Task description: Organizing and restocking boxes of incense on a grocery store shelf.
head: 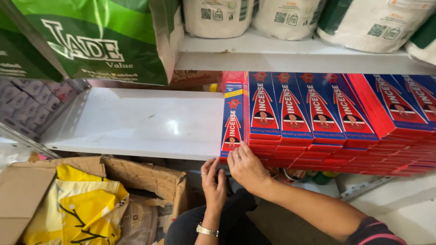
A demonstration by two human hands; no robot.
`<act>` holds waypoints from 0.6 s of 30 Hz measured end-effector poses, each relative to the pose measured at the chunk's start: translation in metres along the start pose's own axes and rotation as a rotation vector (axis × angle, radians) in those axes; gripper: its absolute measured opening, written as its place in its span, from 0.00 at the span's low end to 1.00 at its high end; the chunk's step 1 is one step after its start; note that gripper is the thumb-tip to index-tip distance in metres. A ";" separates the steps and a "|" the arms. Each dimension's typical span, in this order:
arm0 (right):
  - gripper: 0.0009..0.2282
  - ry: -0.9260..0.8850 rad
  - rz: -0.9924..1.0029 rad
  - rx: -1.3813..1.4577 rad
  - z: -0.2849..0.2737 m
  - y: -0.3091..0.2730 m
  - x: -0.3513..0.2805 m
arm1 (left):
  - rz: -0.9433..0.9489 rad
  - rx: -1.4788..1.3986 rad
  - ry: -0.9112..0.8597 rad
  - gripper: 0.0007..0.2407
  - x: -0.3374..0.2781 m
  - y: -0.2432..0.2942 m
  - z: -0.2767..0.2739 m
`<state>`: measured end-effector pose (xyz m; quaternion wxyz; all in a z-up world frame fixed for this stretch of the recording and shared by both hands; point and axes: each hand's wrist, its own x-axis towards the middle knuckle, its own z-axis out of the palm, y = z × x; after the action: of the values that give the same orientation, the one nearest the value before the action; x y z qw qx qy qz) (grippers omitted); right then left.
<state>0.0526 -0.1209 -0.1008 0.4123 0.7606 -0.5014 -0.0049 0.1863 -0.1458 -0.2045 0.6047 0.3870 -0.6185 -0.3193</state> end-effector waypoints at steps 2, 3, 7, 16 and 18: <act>0.16 -0.001 -0.013 0.037 0.006 -0.004 0.000 | -0.008 -0.023 -0.006 0.16 -0.001 0.000 -0.003; 0.14 0.016 -0.025 0.077 0.012 -0.009 -0.001 | -0.019 -0.022 -0.001 0.16 -0.002 0.000 -0.006; 0.13 0.167 0.008 0.110 -0.005 0.002 0.005 | 0.072 0.067 -0.002 0.16 -0.001 -0.017 -0.003; 0.11 0.368 -0.116 0.331 -0.074 0.016 -0.013 | -0.643 -1.161 -0.033 0.23 0.014 -0.007 -0.016; 0.12 0.397 -0.121 0.363 -0.088 0.019 -0.018 | -0.716 -1.175 -0.160 0.22 0.016 -0.129 -0.022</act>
<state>0.0665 -0.0555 -0.0378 0.3584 0.8368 -0.3570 0.2094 0.2206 -0.2221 -0.3067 0.5240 0.1510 -0.2197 -0.8089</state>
